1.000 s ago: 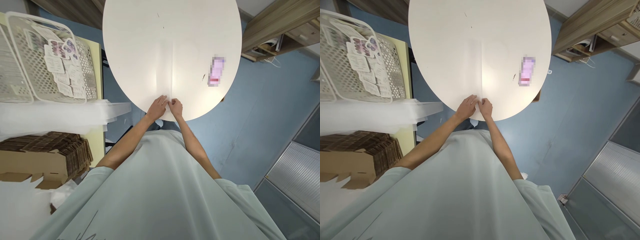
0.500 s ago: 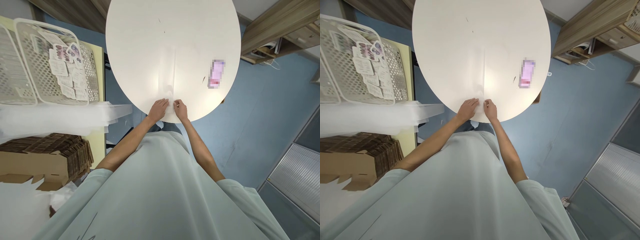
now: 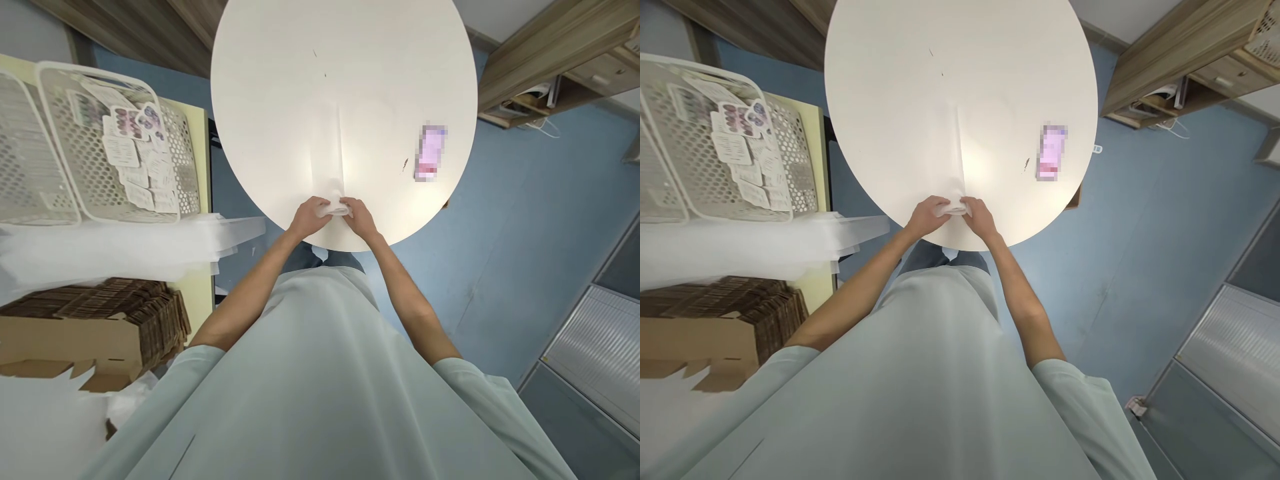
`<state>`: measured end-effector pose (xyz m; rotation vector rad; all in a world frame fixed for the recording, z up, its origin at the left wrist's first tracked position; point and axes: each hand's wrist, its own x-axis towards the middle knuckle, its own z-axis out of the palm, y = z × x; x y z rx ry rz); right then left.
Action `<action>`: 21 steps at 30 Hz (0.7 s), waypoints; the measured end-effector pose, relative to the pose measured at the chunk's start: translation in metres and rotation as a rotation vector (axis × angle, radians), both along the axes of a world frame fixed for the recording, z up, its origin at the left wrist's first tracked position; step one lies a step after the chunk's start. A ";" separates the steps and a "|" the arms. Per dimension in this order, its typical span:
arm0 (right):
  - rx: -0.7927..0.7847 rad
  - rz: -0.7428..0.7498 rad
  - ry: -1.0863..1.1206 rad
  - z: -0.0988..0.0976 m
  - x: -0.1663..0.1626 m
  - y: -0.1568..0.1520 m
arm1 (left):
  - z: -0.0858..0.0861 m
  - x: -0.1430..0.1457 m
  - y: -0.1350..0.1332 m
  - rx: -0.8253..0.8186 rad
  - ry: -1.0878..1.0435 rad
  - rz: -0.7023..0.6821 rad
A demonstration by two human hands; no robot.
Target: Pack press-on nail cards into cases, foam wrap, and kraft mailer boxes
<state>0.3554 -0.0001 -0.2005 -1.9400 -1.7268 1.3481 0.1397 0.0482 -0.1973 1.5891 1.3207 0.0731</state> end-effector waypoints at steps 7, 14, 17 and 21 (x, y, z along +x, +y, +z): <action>-0.078 -0.184 -0.079 -0.008 -0.015 0.024 | -0.005 0.007 0.011 -0.043 0.156 0.290; -0.215 -0.346 -0.205 -0.020 -0.026 0.042 | -0.012 0.024 0.028 -0.060 0.273 0.379; -0.243 -0.351 -0.240 -0.020 -0.026 0.049 | -0.012 0.026 0.032 -0.098 0.277 0.377; -0.145 -0.272 -0.318 -0.012 -0.031 0.050 | -0.013 0.025 0.031 -0.027 0.291 0.382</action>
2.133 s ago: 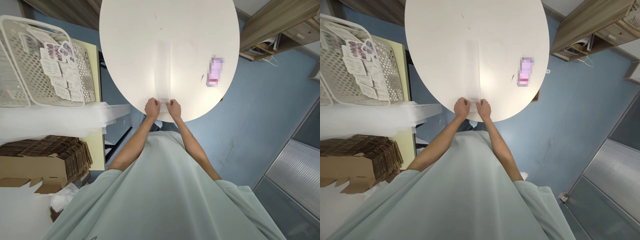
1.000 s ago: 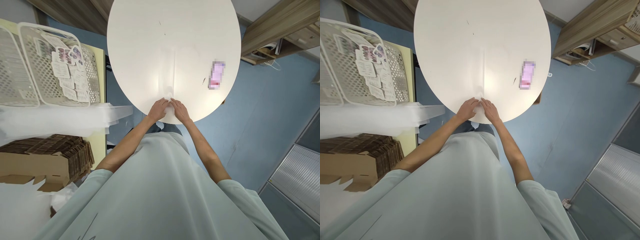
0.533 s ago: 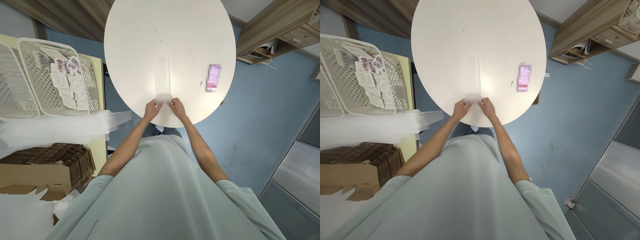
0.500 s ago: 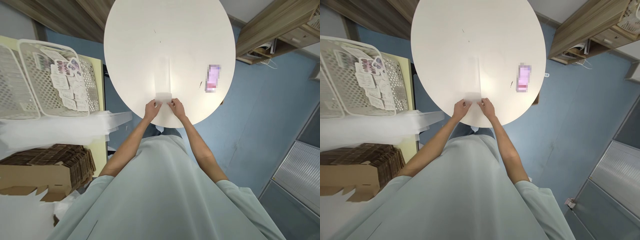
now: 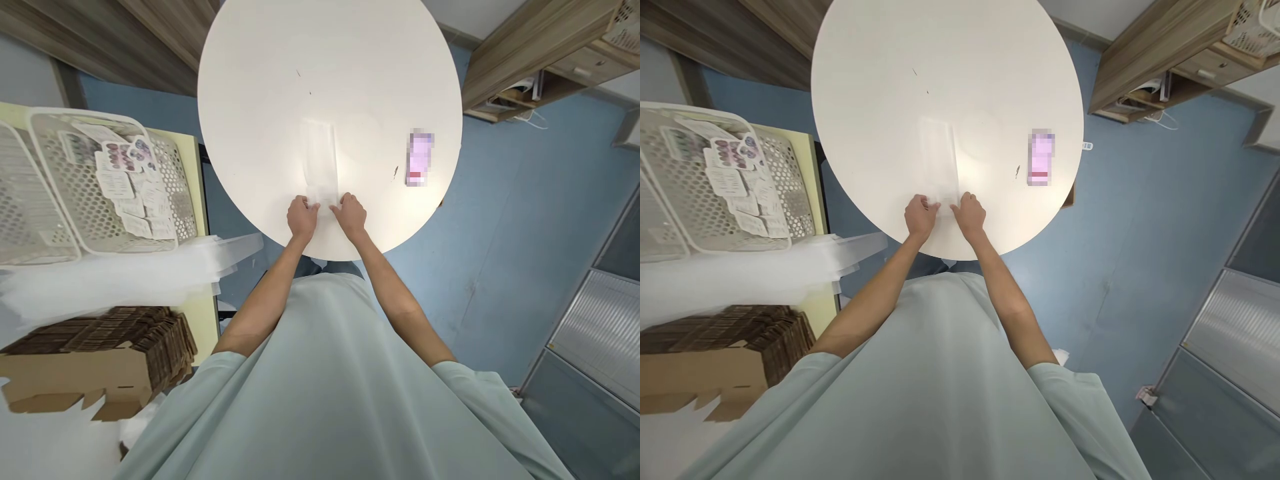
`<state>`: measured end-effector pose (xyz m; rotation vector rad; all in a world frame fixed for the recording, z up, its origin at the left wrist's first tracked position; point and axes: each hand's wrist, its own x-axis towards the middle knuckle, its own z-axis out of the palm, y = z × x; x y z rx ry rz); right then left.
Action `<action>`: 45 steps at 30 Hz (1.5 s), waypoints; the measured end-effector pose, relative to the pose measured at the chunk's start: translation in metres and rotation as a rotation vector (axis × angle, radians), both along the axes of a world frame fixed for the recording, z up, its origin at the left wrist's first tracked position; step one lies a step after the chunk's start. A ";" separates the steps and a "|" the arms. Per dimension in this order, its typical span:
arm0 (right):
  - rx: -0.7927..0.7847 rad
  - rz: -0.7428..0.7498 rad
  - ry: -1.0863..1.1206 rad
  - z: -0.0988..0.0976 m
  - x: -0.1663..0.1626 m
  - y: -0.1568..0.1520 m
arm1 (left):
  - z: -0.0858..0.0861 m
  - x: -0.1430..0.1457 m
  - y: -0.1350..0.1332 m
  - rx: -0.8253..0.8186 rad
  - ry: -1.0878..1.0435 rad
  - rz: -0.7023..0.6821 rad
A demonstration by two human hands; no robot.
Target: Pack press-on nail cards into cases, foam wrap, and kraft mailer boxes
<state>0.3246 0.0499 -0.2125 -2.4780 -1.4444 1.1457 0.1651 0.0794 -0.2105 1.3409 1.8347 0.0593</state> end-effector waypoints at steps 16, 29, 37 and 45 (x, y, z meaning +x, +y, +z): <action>0.204 0.538 0.068 -0.009 0.015 -0.045 | -0.028 -0.026 -0.003 0.234 -0.234 -0.766; 0.212 0.081 0.223 0.002 -0.006 -0.145 | -0.014 -0.026 -0.032 0.134 -0.306 -0.944; 0.190 -0.371 0.247 -0.003 -0.010 -0.113 | -0.010 0.001 0.011 -0.052 -0.169 -0.693; 0.078 -0.764 0.261 -0.005 -0.003 -0.084 | -0.006 0.039 0.013 -0.071 0.089 -0.733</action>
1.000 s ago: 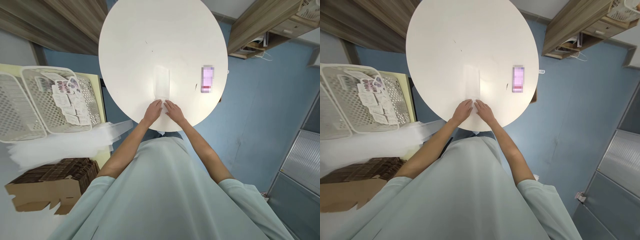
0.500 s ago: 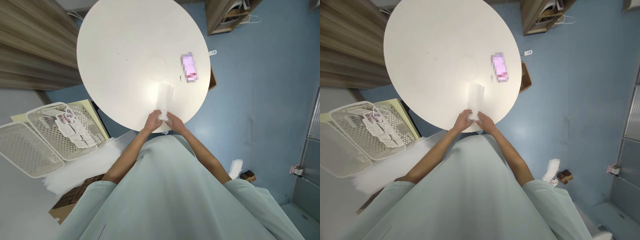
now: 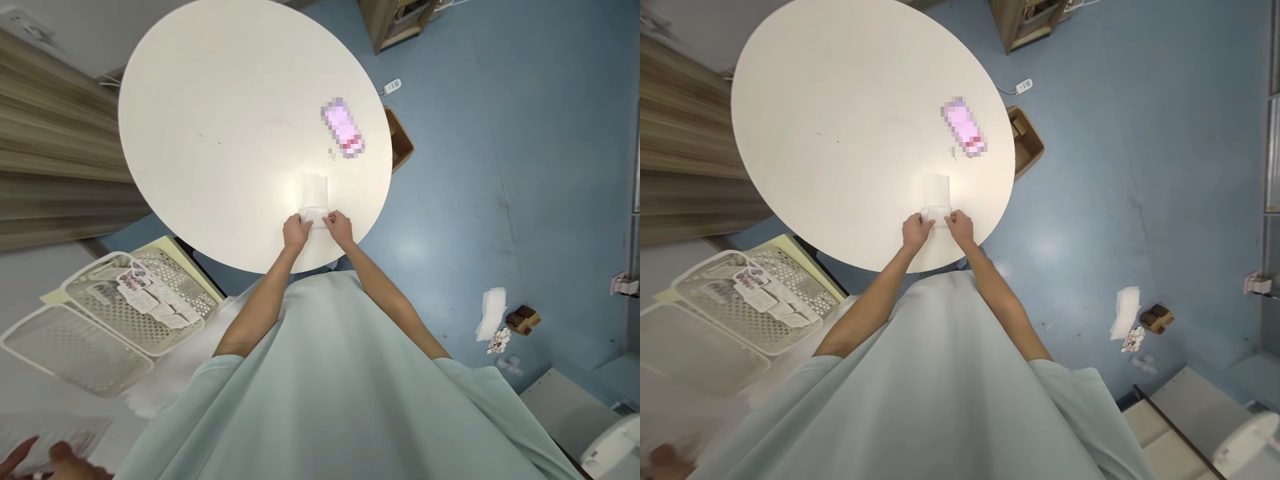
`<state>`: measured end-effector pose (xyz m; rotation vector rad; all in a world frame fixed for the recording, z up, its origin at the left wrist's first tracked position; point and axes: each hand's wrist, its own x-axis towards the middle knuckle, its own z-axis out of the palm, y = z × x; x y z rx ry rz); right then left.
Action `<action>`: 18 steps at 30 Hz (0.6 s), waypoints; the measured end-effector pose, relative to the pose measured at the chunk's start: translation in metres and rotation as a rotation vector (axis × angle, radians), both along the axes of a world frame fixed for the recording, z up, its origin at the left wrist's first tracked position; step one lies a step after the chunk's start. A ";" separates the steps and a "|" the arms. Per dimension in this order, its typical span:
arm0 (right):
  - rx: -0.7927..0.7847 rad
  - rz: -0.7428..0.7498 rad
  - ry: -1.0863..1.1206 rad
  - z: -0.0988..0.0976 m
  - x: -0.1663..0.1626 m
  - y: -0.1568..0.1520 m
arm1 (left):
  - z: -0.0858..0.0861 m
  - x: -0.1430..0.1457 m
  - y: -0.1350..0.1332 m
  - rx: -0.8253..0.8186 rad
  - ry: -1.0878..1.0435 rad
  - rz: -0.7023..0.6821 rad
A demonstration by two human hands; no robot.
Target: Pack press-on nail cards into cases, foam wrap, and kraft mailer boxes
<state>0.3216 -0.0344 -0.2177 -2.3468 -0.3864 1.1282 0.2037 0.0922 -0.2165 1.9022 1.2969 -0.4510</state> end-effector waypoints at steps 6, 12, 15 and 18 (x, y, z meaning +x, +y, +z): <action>-0.065 -0.103 -0.033 0.007 -0.010 -0.030 | 0.006 0.005 -0.020 -0.031 -0.011 -0.151; -0.123 -0.075 -0.143 0.014 -0.030 -0.069 | 0.006 0.005 -0.038 0.044 -0.231 -0.382; -0.058 0.120 -0.291 0.016 -0.037 -0.074 | 0.001 0.007 -0.031 0.045 -0.399 -0.602; -0.018 0.324 -0.303 0.017 -0.043 -0.071 | -0.004 0.008 -0.018 -0.042 -0.433 -0.782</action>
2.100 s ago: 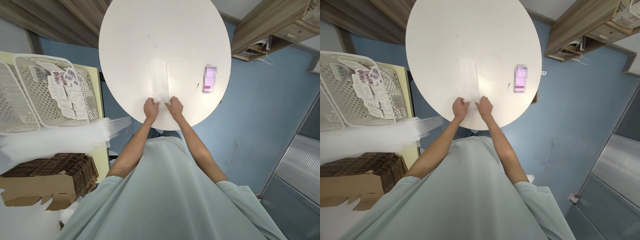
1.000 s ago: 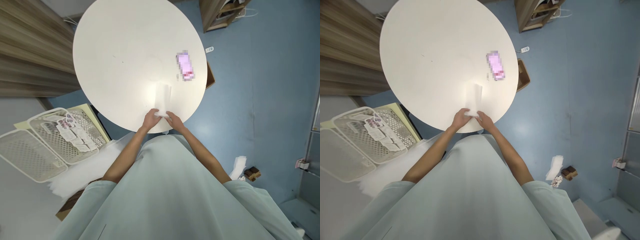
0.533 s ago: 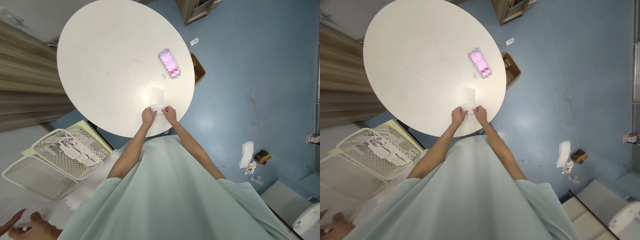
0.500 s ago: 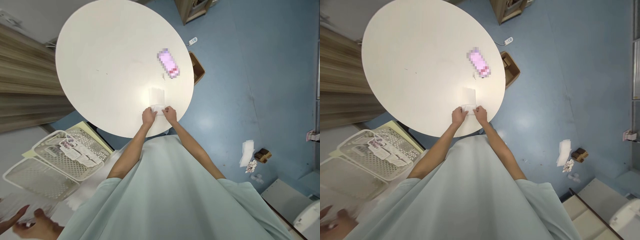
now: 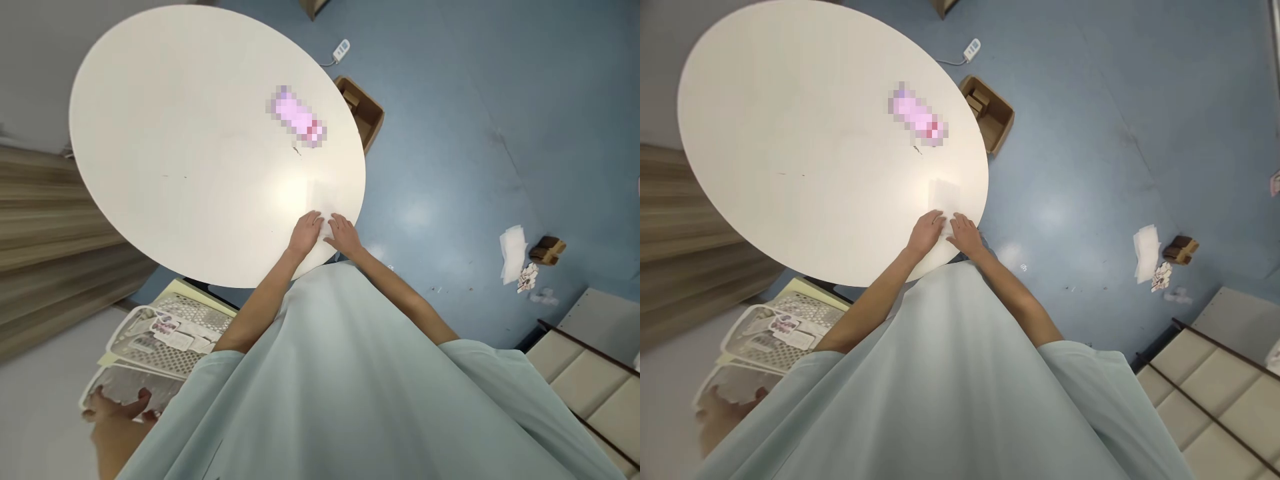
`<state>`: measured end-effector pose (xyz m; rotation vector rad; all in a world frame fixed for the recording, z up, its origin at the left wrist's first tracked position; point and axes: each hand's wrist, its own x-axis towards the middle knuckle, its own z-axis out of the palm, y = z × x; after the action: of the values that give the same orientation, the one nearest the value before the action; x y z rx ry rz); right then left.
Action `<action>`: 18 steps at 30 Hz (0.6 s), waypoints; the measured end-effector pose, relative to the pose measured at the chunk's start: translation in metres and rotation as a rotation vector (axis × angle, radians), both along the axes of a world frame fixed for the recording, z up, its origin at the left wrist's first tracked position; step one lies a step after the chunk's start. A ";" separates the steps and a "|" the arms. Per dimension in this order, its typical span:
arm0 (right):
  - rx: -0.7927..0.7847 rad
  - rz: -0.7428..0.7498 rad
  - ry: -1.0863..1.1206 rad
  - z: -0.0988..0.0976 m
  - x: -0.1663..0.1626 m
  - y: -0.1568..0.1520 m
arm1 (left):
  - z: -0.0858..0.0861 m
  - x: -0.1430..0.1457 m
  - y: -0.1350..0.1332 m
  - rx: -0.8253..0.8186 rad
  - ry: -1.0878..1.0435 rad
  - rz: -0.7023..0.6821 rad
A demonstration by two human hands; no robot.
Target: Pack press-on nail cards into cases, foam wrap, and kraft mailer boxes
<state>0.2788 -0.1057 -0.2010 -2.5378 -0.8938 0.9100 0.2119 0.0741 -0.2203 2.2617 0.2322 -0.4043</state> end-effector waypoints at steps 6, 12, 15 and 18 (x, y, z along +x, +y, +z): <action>-0.038 0.017 0.023 -0.001 -0.005 0.000 | -0.001 -0.007 0.025 -0.029 -0.035 -0.223; 0.078 0.005 0.098 0.010 0.005 -0.022 | 0.002 0.000 0.029 -0.087 0.039 -0.157; 0.110 -0.085 0.122 0.013 0.016 -0.020 | 0.003 0.012 0.028 -0.100 0.100 -0.009; 0.098 -0.201 0.145 0.009 0.032 -0.008 | 0.002 0.028 0.030 -0.075 0.158 0.116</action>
<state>0.3105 -0.1137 -0.1922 -2.3911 -0.6122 0.9487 0.2404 0.1037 -0.2185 2.1330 0.4210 -0.5226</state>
